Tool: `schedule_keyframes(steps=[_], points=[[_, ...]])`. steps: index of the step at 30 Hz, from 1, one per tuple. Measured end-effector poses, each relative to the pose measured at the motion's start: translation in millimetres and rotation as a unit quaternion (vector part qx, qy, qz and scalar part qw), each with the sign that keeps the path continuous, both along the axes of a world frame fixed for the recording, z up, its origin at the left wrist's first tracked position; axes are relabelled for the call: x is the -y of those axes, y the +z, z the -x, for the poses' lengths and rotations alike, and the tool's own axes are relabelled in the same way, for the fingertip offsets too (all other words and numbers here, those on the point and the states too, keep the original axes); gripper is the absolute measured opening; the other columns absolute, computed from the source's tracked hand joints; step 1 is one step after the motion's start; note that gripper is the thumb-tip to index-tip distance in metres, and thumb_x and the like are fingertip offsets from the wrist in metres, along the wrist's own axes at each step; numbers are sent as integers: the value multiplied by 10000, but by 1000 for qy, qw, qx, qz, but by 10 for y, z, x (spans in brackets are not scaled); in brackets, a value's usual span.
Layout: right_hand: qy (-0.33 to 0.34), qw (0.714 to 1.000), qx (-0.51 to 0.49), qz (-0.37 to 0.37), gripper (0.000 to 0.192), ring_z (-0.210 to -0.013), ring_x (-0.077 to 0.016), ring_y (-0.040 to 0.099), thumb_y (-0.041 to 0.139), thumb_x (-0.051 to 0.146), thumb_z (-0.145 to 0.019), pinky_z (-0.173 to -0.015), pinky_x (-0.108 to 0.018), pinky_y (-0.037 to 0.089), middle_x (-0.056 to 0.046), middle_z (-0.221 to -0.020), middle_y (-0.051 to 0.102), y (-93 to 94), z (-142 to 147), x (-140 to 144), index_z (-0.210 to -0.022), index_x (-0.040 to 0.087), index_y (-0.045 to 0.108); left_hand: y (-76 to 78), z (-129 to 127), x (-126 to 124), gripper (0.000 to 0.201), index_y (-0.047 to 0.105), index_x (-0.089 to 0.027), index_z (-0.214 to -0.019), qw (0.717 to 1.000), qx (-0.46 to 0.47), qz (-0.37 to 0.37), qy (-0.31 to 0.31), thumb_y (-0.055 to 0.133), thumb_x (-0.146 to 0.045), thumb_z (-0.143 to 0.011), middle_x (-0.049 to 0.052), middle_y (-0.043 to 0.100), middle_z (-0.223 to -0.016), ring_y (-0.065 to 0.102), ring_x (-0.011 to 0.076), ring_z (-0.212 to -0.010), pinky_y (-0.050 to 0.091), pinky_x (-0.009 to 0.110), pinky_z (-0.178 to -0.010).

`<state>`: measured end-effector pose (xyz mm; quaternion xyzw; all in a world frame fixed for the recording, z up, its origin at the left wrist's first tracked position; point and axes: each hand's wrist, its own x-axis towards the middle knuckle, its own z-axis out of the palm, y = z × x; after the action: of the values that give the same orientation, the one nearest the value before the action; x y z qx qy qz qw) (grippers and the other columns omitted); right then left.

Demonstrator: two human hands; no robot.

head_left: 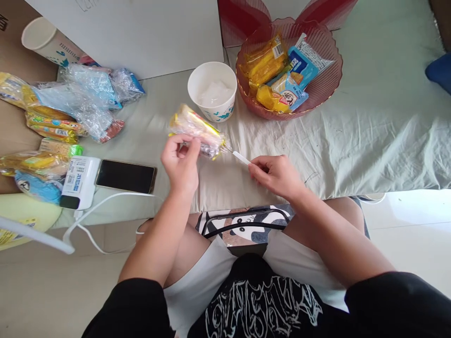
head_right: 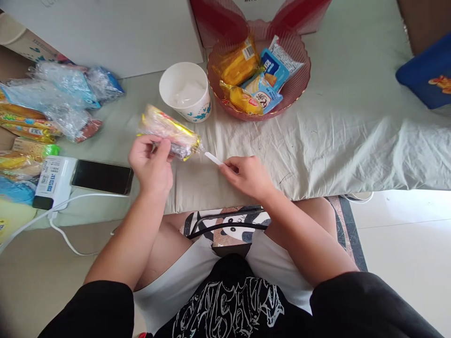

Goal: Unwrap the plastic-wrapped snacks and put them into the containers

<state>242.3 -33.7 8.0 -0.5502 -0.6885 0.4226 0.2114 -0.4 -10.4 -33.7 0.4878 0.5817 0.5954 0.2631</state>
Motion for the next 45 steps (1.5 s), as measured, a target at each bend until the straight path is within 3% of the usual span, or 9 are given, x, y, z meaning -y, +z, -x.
schedule_keyframes(steps=[8,14,19,22,26,31,34,39,45], points=[[-179,945,183,-204,302,-808,-255,686,551,400,-940,-739,-358,478,-98,-926,786,-186,-354,-185,-1026,211,770,-100,-57,200,833,400,-347,-1418,985,-119,13,-122,816,-692,-784,112,562,-1417,692,254,-1195,639,410,-934],[1,950,12,-312,417,-1159,-293,688,500,486,-1014,-1007,-457,532,-147,-1245,741,-223,-253,-89,-1262,200,673,-16,-2,74,767,542,-284,-1397,951,-255,16,-172,843,-618,-775,156,518,-1582,487,351,-1504,478,502,-1179],[150,943,-21,-295,279,-1040,-257,698,541,346,-1002,-923,-434,521,-95,-1101,759,-243,-45,41,-1188,240,720,65,-40,-14,255,702,-226,-1002,968,-188,65,-155,734,-435,-859,51,771,-970,720,193,-869,579,303,-757],[39,952,19,-302,227,-957,-250,688,512,181,-956,-895,-442,516,-83,-975,739,-222,-122,2,-957,253,727,142,25,28,159,612,-228,-751,984,-146,79,-69,676,-342,-843,-36,586,-609,551,124,-550,450,259,-531],[-147,927,11,-346,262,-1110,-283,679,441,156,-939,-1025,-512,506,-114,-1119,722,-155,-310,-48,-1020,254,670,221,229,80,50,621,-249,-818,995,-94,22,-12,622,-296,-837,-8,621,-673,616,163,-626,508,311,-610],[24,944,11,-328,434,-1288,-356,606,607,397,-915,-1096,-575,481,-144,-1352,645,-153,-275,0,-1326,258,586,313,274,140,368,691,-271,-1088,950,-203,-1,-237,747,-475,-787,113,703,-1314,660,321,-1255,585,452,-959],[36,939,56,-338,434,-1288,-362,579,653,387,-911,-1096,-598,466,-131,-1403,583,-147,-213,48,-1330,292,591,390,191,210,315,715,-247,-1043,914,-273,37,-297,753,-381,-760,96,735,-1263,693,296,-1174,576,441,-994],[0,940,93,-327,468,-1102,-303,613,700,295,-873,-944,-511,543,-140,-1353,561,-136,-231,149,-1333,290,615,332,261,256,59,647,-230,-815,961,-226,87,-136,661,-199,-766,1,687,-760,646,169,-690,516,296,-646],[-22,964,85,-251,334,-724,-188,615,567,228,-923,-691,-354,509,-46,-901,669,-176,-256,225,-1241,239,667,159,525,188,320,661,-266,-1028,985,-149,84,-25,639,-144,-732,15,709,-977,688,152,-722,539,273,-630]])
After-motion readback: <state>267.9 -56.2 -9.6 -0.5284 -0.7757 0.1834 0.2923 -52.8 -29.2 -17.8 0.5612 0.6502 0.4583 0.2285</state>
